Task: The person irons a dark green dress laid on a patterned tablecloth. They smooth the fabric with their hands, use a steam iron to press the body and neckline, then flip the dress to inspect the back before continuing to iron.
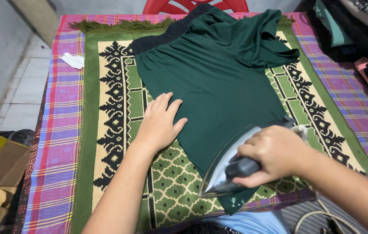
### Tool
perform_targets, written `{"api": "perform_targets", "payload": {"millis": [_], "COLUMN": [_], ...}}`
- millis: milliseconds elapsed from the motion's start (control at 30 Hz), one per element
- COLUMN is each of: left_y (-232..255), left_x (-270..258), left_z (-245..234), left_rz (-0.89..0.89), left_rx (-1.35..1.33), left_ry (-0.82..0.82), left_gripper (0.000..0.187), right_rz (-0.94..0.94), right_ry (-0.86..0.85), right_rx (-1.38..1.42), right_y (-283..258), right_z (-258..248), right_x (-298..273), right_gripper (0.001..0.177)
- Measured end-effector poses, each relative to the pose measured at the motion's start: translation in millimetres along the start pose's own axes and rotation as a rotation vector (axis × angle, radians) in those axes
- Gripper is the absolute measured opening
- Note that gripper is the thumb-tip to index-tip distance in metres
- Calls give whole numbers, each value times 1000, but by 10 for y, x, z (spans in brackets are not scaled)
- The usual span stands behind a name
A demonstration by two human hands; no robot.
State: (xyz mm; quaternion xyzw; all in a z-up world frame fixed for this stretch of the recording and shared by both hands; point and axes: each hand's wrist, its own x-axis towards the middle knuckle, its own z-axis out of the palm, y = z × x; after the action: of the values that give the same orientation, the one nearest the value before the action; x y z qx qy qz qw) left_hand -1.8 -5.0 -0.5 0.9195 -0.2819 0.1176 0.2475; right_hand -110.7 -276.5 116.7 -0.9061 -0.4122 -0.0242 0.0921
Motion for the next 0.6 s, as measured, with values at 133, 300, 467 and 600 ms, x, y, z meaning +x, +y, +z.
{"api": "perform_targets", "payload": {"millis": [133,300,467,600], "left_y": [68,472,1203,1472], "left_x": [15,-161,-931,-1294], "left_z": [-220,-572,-540,-187], "left_rz": [34,-133,35,180], "left_rx": [-96,-229,-318,-333], "left_ry": [58,9,-300,-405], "left_gripper": [43,19,28,42], "right_rz": [59,382,497,487], "right_ry": [59,8,-29,-28], "right_rx": [-49,-208,-282,-269], "right_y": [-16,192,271,242], "right_z": [0,-79,-63,-30], "right_x": [11,-12,2,73], "right_gripper": [48,59,65,64]}}
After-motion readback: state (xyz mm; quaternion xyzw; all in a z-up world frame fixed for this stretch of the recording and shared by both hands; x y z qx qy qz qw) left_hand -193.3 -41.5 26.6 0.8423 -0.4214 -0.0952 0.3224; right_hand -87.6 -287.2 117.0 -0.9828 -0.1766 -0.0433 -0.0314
